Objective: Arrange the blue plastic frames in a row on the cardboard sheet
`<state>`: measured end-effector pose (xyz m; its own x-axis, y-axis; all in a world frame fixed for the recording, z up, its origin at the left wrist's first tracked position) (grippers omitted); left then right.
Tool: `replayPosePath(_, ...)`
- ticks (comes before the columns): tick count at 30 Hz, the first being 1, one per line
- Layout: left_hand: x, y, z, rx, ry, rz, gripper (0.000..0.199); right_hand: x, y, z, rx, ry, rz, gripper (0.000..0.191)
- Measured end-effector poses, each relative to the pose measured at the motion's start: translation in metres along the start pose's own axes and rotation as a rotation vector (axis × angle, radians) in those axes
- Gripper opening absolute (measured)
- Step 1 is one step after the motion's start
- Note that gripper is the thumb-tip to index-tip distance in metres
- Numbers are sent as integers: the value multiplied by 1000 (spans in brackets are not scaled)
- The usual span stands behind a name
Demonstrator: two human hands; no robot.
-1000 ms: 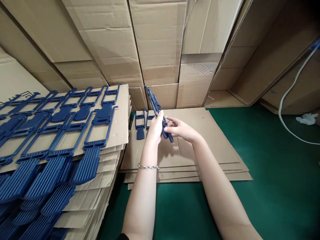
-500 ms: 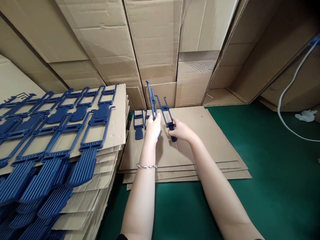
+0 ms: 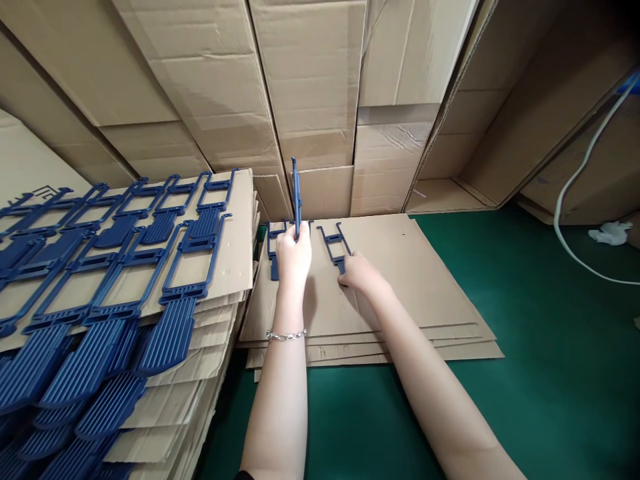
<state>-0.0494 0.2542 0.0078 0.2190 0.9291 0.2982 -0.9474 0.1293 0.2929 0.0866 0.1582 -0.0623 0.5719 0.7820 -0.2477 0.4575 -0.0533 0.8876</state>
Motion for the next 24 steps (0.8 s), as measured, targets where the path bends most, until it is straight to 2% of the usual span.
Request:
replayPosePath(3, 1, 8, 5, 98, -19, 20, 33, 1, -8, -10, 37, 23, 10, 35)
replayPosePath(8, -1, 5, 4, 35, -3, -18, 24, 7, -19, -22, 150, 68, 59, 47)
replayPosePath(10, 0, 2, 0, -8, 0, -29, 25, 8, -17, -24, 211, 88, 80, 49)
replayPosePath(13, 2, -6, -9, -77, 5, -57, 23, 5, 0, -26, 314, 108, 133, 47)
replayPosePath(16, 2, -20, -16, -155, 22, -96, 22, -5, 23, -34, 426, 184, 136, 49)
replayPosePath(20, -7, -53, -16, -260, 57, -227, 29, -22, 43, -40, 477, 294, 102, 61)
replayPosePath(22, -15, -69, -12, -269, 41, -298, 34, -22, 47, -33, 426, 274, 102, 57)
replayPosePath(24, -23, -82, -8, -210, 8, -371, 34, -16, 45, -16, 381, 185, 79, 42)
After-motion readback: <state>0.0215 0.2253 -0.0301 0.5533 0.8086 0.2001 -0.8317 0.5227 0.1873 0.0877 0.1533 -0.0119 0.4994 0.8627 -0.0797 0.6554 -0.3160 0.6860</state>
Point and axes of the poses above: each hand's wrist, its own x-axis towards the middle knuckle, its own y-axis out of the back of the hand, z = x × y, the point moved 10 cm from there along x, towards the middle knuckle, and after that the axes turned 7 degrees about -y, right-handed, at the moved point
